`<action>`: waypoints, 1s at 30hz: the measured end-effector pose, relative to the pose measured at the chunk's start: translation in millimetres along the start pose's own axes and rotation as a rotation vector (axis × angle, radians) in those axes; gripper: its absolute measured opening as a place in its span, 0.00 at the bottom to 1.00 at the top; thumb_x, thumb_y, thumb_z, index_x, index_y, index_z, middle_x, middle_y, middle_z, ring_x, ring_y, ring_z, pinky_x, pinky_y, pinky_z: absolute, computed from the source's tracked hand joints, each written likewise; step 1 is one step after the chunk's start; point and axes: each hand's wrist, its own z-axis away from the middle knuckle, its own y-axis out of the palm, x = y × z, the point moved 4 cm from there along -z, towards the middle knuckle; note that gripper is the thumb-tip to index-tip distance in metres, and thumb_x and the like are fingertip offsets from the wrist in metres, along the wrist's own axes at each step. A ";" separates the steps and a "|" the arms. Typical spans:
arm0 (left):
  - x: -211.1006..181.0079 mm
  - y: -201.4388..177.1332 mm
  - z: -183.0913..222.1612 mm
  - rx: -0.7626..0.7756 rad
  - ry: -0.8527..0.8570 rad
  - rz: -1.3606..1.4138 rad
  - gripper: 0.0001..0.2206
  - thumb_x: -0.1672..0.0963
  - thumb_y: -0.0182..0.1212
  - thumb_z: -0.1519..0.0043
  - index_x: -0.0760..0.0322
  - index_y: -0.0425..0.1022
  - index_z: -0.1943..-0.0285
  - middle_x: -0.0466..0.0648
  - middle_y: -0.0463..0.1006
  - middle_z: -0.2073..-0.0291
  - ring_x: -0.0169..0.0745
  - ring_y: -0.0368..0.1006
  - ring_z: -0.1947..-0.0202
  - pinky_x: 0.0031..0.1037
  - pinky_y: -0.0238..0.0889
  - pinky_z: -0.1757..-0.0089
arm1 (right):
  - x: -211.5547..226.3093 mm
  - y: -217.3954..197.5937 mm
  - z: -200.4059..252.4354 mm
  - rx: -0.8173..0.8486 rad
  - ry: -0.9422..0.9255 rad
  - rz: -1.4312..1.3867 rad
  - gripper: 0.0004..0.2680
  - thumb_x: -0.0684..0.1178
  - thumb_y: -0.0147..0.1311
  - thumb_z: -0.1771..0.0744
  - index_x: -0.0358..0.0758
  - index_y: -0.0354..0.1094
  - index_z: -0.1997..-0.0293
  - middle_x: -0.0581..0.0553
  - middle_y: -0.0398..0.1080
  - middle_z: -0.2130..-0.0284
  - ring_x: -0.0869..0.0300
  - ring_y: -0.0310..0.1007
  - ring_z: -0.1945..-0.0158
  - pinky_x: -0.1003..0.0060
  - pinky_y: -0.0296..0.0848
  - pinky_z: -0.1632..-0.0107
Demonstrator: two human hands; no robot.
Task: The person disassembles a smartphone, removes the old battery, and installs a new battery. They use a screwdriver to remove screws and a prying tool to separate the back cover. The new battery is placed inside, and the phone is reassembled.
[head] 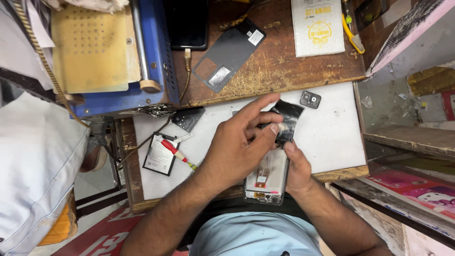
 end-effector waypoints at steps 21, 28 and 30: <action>24.8 19.2 34.0 -0.408 0.649 -1.080 0.09 0.61 0.69 0.42 0.66 0.77 0.54 0.48 0.74 0.64 0.44 0.75 0.65 0.33 0.70 0.66 | 30.7 55.0 -25.8 -0.184 -0.284 0.332 0.20 0.58 0.41 0.28 0.37 0.49 0.31 0.24 0.64 0.39 0.40 0.70 0.39 0.43 0.74 0.40; 32.3 20.4 32.8 -0.424 0.639 -0.977 0.07 0.61 0.65 0.39 0.68 0.74 0.54 0.51 0.73 0.61 0.47 0.75 0.63 0.34 0.71 0.63 | 29.2 49.8 -24.6 -0.197 -0.282 0.293 0.21 0.59 0.41 0.28 0.34 0.51 0.31 0.25 0.64 0.39 0.41 0.71 0.40 0.45 0.76 0.41; 37.0 15.8 30.5 -0.425 0.554 -0.838 0.07 0.61 0.65 0.39 0.68 0.74 0.54 0.51 0.74 0.61 0.48 0.75 0.63 0.34 0.70 0.63 | 29.6 46.8 -26.3 -0.204 -0.266 0.270 0.21 0.60 0.40 0.28 0.34 0.52 0.32 0.25 0.64 0.39 0.42 0.71 0.41 0.46 0.76 0.42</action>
